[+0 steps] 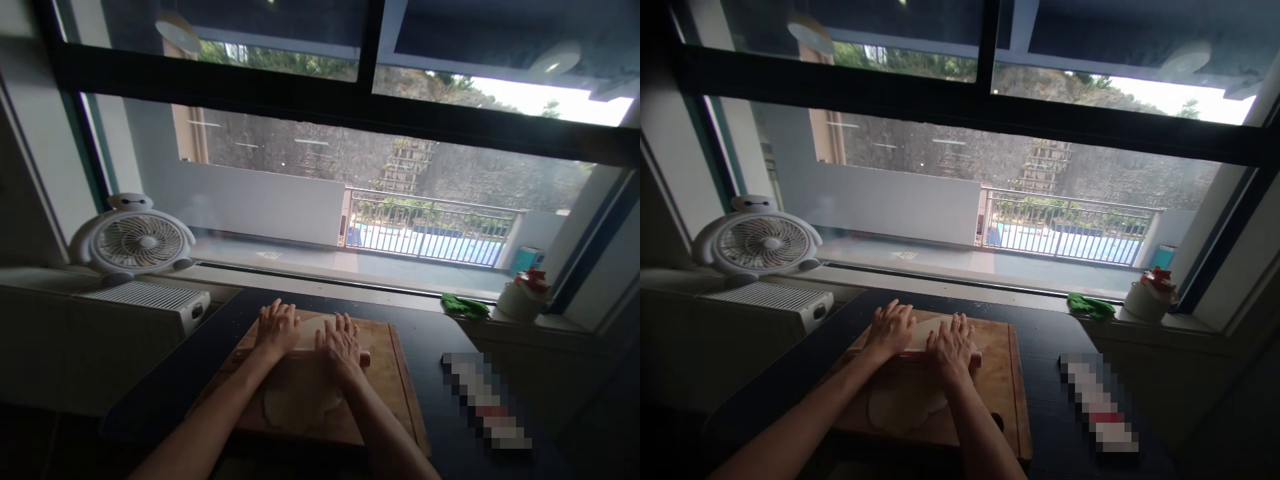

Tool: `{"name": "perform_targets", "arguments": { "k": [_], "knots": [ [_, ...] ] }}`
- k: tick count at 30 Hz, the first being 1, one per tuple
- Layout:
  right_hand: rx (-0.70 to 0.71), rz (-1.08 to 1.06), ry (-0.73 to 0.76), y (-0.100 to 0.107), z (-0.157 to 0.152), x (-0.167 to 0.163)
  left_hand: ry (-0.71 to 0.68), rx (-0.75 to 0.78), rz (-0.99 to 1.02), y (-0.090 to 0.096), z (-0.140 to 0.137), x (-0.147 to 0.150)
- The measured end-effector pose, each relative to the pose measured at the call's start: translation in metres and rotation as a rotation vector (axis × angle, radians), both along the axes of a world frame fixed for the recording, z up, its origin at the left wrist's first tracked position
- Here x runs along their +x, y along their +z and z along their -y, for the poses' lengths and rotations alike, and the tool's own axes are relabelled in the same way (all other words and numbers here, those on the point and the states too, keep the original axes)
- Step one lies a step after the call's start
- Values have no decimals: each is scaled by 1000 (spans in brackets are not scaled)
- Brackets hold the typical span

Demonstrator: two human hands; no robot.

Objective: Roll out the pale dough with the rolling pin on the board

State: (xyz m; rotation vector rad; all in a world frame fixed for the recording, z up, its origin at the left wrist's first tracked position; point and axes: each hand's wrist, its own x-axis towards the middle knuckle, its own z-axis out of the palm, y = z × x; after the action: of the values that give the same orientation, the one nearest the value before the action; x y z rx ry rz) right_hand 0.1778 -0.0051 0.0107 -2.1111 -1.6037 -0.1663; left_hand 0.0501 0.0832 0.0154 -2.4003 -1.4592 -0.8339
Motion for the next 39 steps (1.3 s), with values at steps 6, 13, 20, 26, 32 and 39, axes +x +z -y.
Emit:
{"name": "perform_targets", "arguments": {
  "k": [6, 13, 20, 26, 32, 39],
  "knots": [
    [-53, -37, -16, 2, -21, 10, 30, 82, -26, 4, -18, 9],
    [63, 65, -12, -4, 22, -9, 2, 77, -1, -2, 24, -11],
    [119, 126, 9, -9, 58, -21, 23, 48, 33, -9, 64, -22],
    [81, 93, -15, 0, 27, -11, 22, 61, 11, 2, 32, -10],
    [-36, 15, -15, 6, -25, 13, 26, 61, 12, 11, -19, 13],
    [-32, 5, -1, 3, -20, 13, 10, 71, -22, 8, -16, 12]
  ]
}}
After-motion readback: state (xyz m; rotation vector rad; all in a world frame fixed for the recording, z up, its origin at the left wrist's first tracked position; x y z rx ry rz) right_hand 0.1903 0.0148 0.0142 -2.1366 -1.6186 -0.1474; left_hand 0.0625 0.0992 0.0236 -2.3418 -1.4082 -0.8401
